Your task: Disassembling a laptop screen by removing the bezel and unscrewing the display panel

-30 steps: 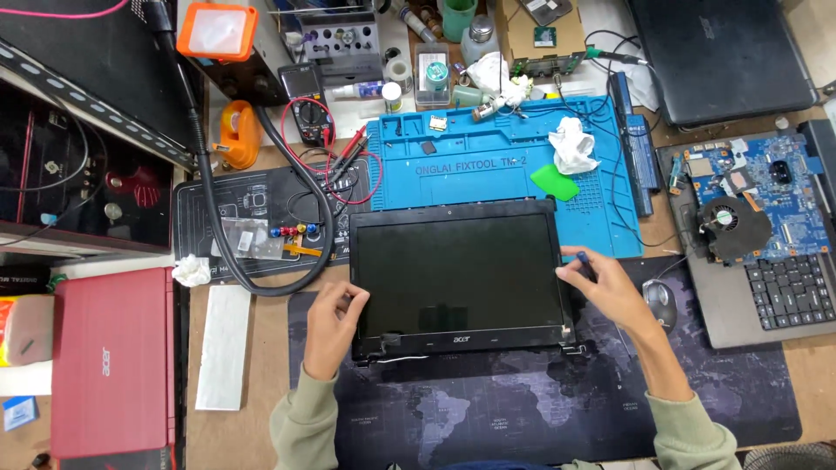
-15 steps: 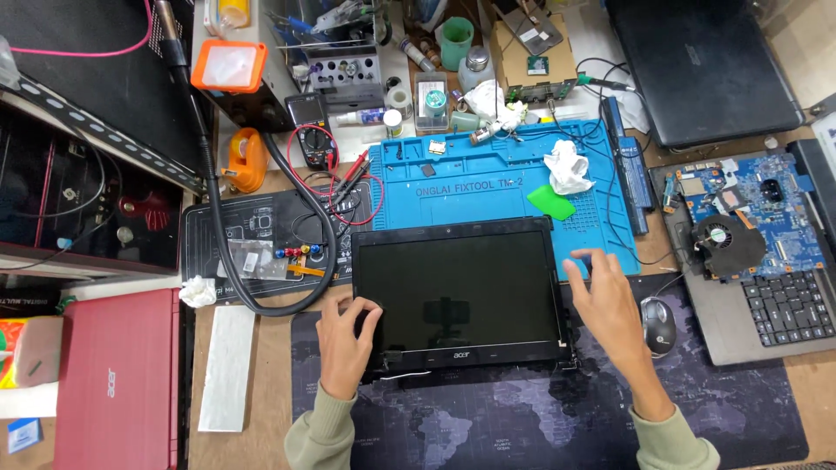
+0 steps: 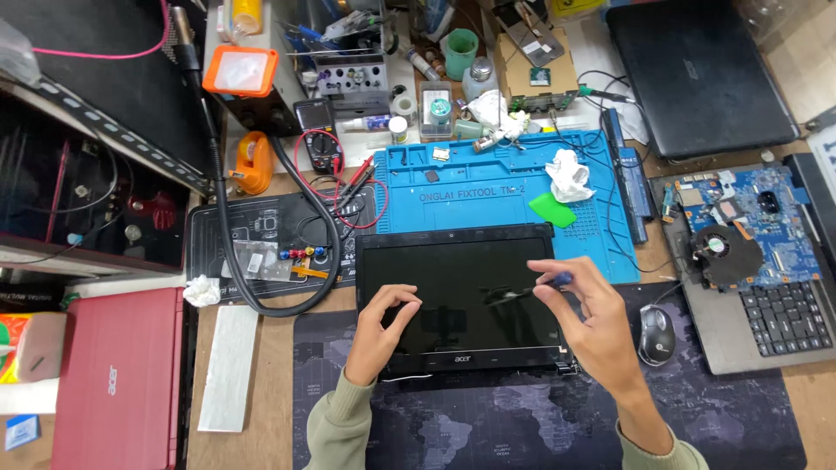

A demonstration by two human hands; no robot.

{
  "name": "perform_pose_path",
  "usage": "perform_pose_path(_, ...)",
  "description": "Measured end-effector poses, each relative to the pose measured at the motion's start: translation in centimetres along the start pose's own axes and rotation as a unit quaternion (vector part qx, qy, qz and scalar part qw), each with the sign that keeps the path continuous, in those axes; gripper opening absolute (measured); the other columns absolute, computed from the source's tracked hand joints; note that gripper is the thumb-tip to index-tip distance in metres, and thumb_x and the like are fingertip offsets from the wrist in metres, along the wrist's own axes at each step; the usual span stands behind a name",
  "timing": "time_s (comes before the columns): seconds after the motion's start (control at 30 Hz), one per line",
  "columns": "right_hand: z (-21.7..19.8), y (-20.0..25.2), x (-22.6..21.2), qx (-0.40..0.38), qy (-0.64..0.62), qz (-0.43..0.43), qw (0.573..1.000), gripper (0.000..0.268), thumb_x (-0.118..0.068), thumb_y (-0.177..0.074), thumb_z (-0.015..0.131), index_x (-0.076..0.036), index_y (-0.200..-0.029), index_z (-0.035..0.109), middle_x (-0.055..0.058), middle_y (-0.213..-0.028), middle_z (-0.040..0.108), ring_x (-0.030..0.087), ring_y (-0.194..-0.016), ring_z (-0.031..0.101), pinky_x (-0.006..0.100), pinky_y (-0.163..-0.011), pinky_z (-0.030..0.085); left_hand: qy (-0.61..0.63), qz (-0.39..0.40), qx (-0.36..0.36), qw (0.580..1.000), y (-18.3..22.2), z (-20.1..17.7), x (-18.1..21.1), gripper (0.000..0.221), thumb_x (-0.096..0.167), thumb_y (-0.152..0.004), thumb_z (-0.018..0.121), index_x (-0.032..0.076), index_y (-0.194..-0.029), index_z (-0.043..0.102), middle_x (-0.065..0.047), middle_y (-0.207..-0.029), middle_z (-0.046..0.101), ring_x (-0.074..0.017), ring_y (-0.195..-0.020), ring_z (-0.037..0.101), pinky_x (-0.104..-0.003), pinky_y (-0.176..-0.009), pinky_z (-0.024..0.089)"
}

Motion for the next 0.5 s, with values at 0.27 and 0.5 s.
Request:
perform_pose_path(0.27,2.3,-1.1,0.6,0.055,-0.146,-0.051,0.986,0.023,0.008,-0.09,0.068,0.004,-0.112,0.069,0.02,-0.101,0.077,0.022,-0.095,0.076,0.036,-0.09,0.061,0.073,0.034,0.126,0.989,-1.5,-4.0,-2.7,0.009,0.01,-0.098,0.068,0.004,-0.096,0.075,-0.013,-0.097,0.074,-0.0176,-0.094,0.067,-0.035,-0.086,0.054)
perform_pose_path(0.5,5.1,-4.5,0.1,0.076,-0.121,-0.13,0.981,0.017,0.009,-0.091,0.071,0.003,-0.107,0.071,0.016,-0.1,0.076,0.021,-0.095,0.074,0.035,-0.087,0.061,0.026,0.1,0.254,0.962,-7.5,-6.7,-7.2,0.007,0.011,-0.102,0.069,0.005,-0.1,0.072,-0.012,-0.091,0.071,-0.018,-0.089,0.066,-0.035,-0.085,0.052)
Point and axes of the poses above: each hand's wrist, its own y-axis away from the middle knuckle, its own z-axis out of the palm, x = y × z, the point moved 1 cm from there along -y, towards the middle knuckle
